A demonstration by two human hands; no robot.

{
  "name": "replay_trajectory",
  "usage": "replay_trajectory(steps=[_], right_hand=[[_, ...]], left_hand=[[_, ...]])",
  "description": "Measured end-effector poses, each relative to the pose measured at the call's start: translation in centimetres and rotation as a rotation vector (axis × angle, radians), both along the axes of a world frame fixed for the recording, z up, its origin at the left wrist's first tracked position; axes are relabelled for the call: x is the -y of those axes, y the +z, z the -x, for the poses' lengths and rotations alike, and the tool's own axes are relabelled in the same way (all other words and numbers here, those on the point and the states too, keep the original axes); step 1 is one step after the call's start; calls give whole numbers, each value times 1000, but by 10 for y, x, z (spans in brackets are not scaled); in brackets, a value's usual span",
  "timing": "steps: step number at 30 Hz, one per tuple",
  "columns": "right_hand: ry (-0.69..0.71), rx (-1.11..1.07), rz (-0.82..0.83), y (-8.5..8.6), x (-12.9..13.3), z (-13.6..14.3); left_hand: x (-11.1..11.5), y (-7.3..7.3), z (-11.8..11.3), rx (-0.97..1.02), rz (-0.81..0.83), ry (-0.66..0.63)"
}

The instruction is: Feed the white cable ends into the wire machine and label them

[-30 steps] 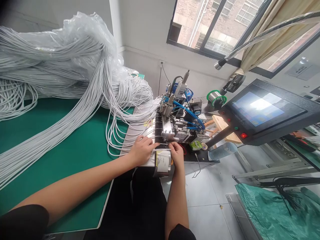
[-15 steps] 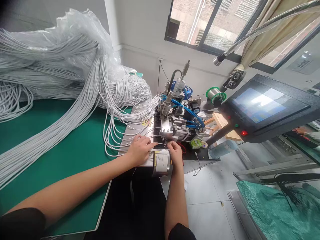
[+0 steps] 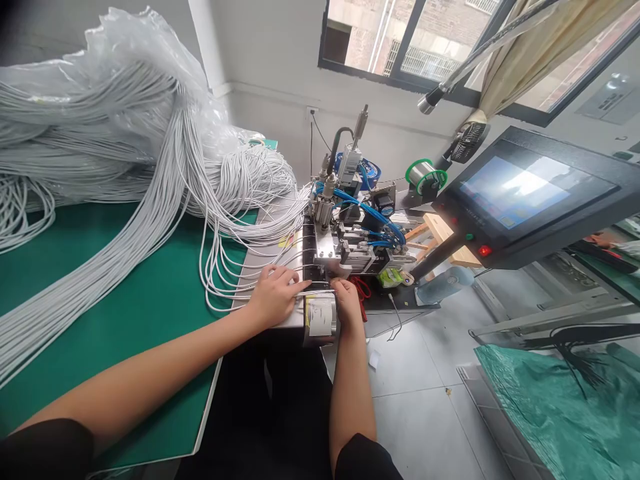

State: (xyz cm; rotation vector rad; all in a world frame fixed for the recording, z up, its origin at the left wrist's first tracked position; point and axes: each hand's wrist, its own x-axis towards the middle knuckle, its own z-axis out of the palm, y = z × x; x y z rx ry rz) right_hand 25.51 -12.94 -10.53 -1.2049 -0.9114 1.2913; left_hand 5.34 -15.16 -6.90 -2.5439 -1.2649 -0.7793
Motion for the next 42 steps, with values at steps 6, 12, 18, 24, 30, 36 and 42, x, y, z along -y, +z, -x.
replay_trajectory(steps=[6, 12, 18, 24, 30, 36, 42], right_hand=[[-11, -7, -45, -6, 8, -3], [-136, 62, -61, -10, 27, -11], [-103, 177, -128, 7, 46, -23], [14, 245, -172, 24, 59, -28], [-41, 289, -194, 29, 57, -20], [-208, 174, -250, 27, 47, -10], [-284, 17, -258, 26, 40, 8]], left_hand=[[1, 2, 0, 27, -16, -17], [1, 2, 1, 23, -8, -23], [2, 3, 1, 10, 29, 3], [3, 4, -1, 12, 10, -5], [-1, -1, 0, 14, -89, -116], [0, 2, 1, 42, -153, -153], [1, 4, 1, 70, -208, -97]])
